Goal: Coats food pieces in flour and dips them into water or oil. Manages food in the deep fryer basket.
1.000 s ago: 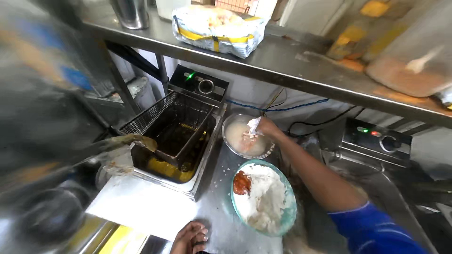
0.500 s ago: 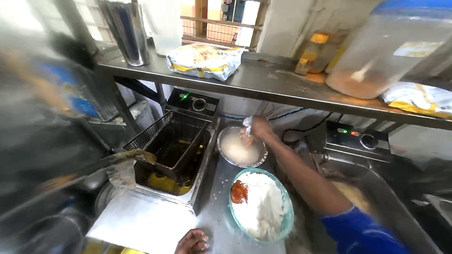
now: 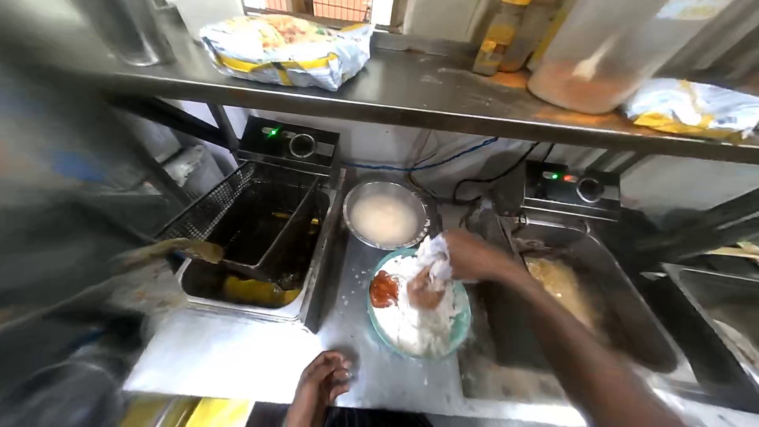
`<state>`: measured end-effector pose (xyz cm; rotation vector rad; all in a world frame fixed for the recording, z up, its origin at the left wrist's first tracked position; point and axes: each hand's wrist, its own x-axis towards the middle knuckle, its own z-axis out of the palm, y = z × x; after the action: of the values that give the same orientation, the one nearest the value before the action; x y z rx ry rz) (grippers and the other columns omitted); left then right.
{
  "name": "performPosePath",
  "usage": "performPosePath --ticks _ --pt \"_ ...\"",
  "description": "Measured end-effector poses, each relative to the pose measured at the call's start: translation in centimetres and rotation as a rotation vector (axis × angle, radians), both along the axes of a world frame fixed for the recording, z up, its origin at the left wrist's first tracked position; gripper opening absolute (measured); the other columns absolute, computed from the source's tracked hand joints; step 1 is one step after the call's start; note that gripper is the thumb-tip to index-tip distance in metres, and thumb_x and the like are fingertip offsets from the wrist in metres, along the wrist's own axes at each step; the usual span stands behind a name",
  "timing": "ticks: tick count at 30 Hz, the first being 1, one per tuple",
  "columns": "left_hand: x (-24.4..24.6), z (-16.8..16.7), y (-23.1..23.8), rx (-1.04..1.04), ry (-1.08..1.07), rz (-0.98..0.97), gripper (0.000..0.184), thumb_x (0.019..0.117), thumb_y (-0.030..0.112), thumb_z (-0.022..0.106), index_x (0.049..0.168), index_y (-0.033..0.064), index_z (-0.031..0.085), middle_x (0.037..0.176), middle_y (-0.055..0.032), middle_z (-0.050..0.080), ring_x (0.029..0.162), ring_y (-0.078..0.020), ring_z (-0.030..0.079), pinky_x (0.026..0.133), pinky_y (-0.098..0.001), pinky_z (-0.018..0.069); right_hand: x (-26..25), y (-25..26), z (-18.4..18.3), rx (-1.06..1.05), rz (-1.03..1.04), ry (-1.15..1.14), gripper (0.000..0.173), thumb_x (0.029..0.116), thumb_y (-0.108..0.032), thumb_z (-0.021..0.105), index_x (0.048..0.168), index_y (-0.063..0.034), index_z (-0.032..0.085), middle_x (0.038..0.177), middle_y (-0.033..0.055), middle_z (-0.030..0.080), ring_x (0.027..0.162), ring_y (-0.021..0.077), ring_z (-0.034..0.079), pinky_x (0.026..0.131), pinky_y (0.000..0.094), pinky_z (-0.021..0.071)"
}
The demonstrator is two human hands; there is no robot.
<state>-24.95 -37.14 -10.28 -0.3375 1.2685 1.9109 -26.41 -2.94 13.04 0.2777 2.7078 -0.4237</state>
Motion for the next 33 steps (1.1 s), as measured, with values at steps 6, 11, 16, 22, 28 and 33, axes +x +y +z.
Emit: performPosePath --ticks 6,11,16,22,28,33 --pt "0.0 0.2 1.1 -0.054 -0.001 -0.059 0.024 0.1043 0.007 0.039 0.11 -0.0005 0.061 0.096 -0.0119 0.072 0.078 -0.0218 0.071 0.071 -0.0379 0.0615 1.6 -1.1 -8.8 0.051 -0.201 -0.356 0.043 0.092 -0.011 0.07 0.128 0.0099 0.058 0.128 0.0313 0.061 0.121 0.0464 0.06 0.099 0.0626 0.0482" --pt "-0.1 0.0 1.1 -0.065 -0.024 -0.06 0.024 0.1042 0.007 0.039 0.11 -0.0005 0.06 0.096 -0.0123 0.072 0.077 -0.0217 0.072 0.07 -0.0375 0.0616 0.8 -1.0 -9.7 0.093 -0.22 -0.274 0.036 0.0952 -0.012 0.067 0.123 0.0102 0.062 0.128 0.029 0.062 0.124 0.0438 0.059 0.103 0.0585 0.0476" --pt "-0.1 -0.3 1.4 -0.064 -0.029 -0.053 0.023 0.1042 0.007 0.038 0.109 0.0001 0.06 0.094 -0.0115 0.072 0.077 -0.0215 0.072 0.07 -0.0374 0.0617 -1.2 0.6 -14.5 -0.048 -0.119 -0.274 0.039 0.0921 -0.009 0.072 0.121 0.0159 0.06 0.128 0.0337 0.06 0.125 0.0463 0.057 0.106 0.0589 0.0444" --pt "0.2 -0.3 1.8 -0.025 -0.031 -0.053 0.023 0.105 0.007 0.04 0.108 -0.0005 0.061 0.095 -0.0127 0.072 0.077 -0.0225 0.072 0.07 -0.0377 0.062 -1.5 1.8 -13.5 -0.166 -0.306 -0.238 0.04 0.0913 -0.003 0.071 0.125 0.014 0.057 0.119 0.0322 0.063 0.11 0.0439 0.063 0.095 0.0597 0.0499" --pt "0.0 -0.2 1.1 -0.036 -0.028 -0.023 0.023 0.1051 0.007 0.041 0.108 -0.0012 0.062 0.094 -0.0136 0.072 0.078 -0.0227 0.072 0.069 -0.0375 0.0619 0.8 0.3 -8.1 -0.122 -0.23 -0.353 0.04 0.0929 -0.003 0.07 0.128 0.0118 0.056 0.119 0.0307 0.062 0.109 0.0427 0.062 0.094 0.0599 0.0493" --pt "0.0 -0.2 1.0 -0.034 -0.02 -0.022 0.022 0.104 0.007 0.042 0.107 -0.0012 0.062 0.093 -0.0139 0.072 0.078 -0.0238 0.072 0.07 -0.0387 0.0623 2.8 -0.8 -13.2 -0.004 -0.196 -0.355 0.041 0.0922 -0.011 0.071 0.123 0.0138 0.06 0.126 0.0331 0.061 0.121 0.0469 0.059 0.101 0.0617 0.0478"
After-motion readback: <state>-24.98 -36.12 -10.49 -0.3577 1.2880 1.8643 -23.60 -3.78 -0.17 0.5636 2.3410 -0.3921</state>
